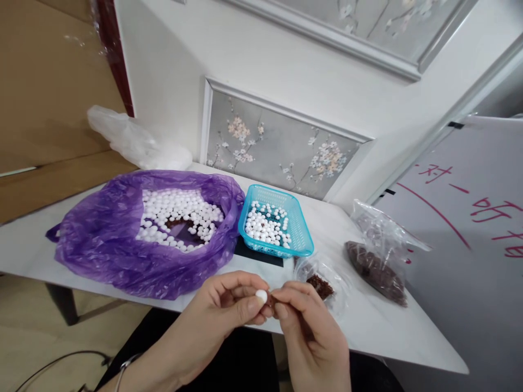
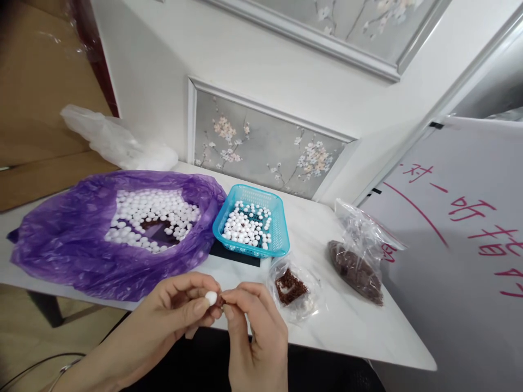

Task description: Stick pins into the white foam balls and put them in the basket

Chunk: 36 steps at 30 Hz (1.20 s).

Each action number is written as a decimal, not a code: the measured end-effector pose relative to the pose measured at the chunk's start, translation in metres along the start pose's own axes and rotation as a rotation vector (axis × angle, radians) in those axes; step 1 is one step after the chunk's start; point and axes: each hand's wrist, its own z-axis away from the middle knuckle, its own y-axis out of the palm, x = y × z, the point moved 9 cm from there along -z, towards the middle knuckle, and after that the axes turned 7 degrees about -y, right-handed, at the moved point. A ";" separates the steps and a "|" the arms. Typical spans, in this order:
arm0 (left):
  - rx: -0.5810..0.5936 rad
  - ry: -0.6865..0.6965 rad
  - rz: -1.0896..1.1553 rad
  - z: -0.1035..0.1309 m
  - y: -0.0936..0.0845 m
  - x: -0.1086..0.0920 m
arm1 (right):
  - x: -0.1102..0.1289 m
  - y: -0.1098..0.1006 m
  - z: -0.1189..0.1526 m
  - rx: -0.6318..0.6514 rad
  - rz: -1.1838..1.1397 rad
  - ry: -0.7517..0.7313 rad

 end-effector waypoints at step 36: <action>-0.023 0.009 0.194 0.000 -0.002 0.012 | 0.004 0.006 0.006 -0.090 -0.220 0.120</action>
